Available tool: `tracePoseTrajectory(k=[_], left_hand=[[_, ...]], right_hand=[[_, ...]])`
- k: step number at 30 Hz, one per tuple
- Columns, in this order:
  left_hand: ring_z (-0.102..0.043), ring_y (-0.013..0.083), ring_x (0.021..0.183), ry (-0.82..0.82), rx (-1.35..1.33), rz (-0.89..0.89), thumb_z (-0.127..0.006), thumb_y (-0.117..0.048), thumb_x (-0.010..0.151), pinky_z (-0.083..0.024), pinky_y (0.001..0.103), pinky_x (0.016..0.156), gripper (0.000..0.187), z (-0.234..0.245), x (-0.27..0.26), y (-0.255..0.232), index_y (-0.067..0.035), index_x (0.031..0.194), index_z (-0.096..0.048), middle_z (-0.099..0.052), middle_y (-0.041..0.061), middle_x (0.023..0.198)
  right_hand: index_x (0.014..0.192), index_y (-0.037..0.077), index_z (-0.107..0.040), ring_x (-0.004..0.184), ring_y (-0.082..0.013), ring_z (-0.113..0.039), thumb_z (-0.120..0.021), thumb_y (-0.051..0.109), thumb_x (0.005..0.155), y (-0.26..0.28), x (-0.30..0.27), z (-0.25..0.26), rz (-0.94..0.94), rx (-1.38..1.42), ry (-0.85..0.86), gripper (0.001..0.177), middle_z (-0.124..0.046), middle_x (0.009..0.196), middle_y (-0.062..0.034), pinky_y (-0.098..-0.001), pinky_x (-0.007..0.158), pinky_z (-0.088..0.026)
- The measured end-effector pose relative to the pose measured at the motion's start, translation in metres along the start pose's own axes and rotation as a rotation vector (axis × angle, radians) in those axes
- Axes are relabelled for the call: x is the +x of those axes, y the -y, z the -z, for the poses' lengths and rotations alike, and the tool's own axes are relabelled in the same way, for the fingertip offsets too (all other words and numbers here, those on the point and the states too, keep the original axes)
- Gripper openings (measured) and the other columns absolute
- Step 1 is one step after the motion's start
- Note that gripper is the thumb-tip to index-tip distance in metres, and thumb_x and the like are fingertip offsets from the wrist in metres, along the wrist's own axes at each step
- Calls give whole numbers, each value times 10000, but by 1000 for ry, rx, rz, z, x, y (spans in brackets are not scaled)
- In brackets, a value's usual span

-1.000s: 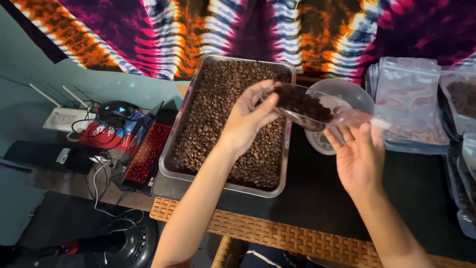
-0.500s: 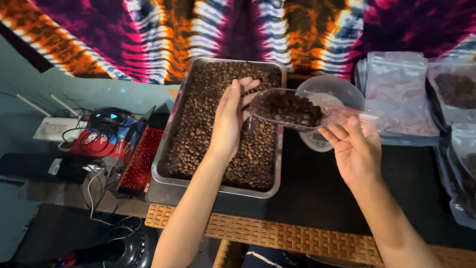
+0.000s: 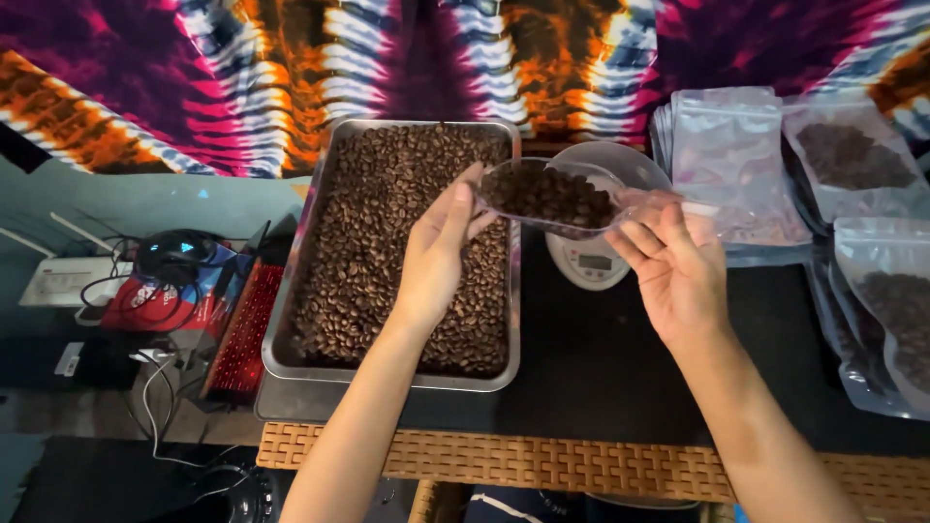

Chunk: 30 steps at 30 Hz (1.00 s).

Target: Measuring roasted coffee beans on a digital scale using a scoop and then transferring them into plastic bags for packaging.

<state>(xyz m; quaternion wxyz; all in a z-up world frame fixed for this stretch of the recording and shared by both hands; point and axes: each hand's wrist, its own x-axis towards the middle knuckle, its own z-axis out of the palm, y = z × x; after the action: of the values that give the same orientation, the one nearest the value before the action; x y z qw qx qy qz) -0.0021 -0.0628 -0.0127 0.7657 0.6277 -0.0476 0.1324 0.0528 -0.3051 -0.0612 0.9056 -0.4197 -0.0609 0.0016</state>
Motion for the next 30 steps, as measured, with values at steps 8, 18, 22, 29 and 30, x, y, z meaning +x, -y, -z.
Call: tracePoseTrajectory(k=[8,18,22,29,30], left_hand=[[-549,426,1339,175,312,-137,-508,-203,1082,-483,520,1092,580,2,2,9,37,1574,-315,-477,310,1518],[-712,205,1110,271,94,-37,-780,-269,860,-616,352,977,809,-53,17,9,-123,1536,-361,-518,138,1496],[-597,207,1311,259,-56,-25,-882,-298,733,-474,357,1135,899,-74,22,38,-126,1475,-404,-592,114,1424],[-641,293,1185,129,-255,73,-944,-76,702,-614,395,955,957,-69,20,49,-12,1497,-415,-570,205,1362],[-644,290,1177,116,-284,75,-935,-51,708,-617,397,954,947,-66,20,49,-14,1495,-411,-577,209,1362]], right_hand=[[1028,119,-659,933,-238,-756,-669,303,1020,31,1,-11,-20,-8,-104,184,-734,943,-72,-495,976,-664],[941,179,-639,889,-172,-720,-673,332,1014,80,6,34,-94,-175,-135,173,-706,885,8,-405,907,-627],[1068,148,-558,982,-243,-724,-619,276,1043,77,-2,40,-124,-180,-189,144,-696,896,-39,-478,967,-617],[1283,25,-483,1170,-334,-661,-681,152,900,66,-34,57,-49,-444,26,450,-659,1259,-225,-525,1057,-538],[1253,23,-589,1096,-261,-691,-744,101,875,60,-36,70,7,-749,89,415,-712,1159,-176,-440,1002,-556]])
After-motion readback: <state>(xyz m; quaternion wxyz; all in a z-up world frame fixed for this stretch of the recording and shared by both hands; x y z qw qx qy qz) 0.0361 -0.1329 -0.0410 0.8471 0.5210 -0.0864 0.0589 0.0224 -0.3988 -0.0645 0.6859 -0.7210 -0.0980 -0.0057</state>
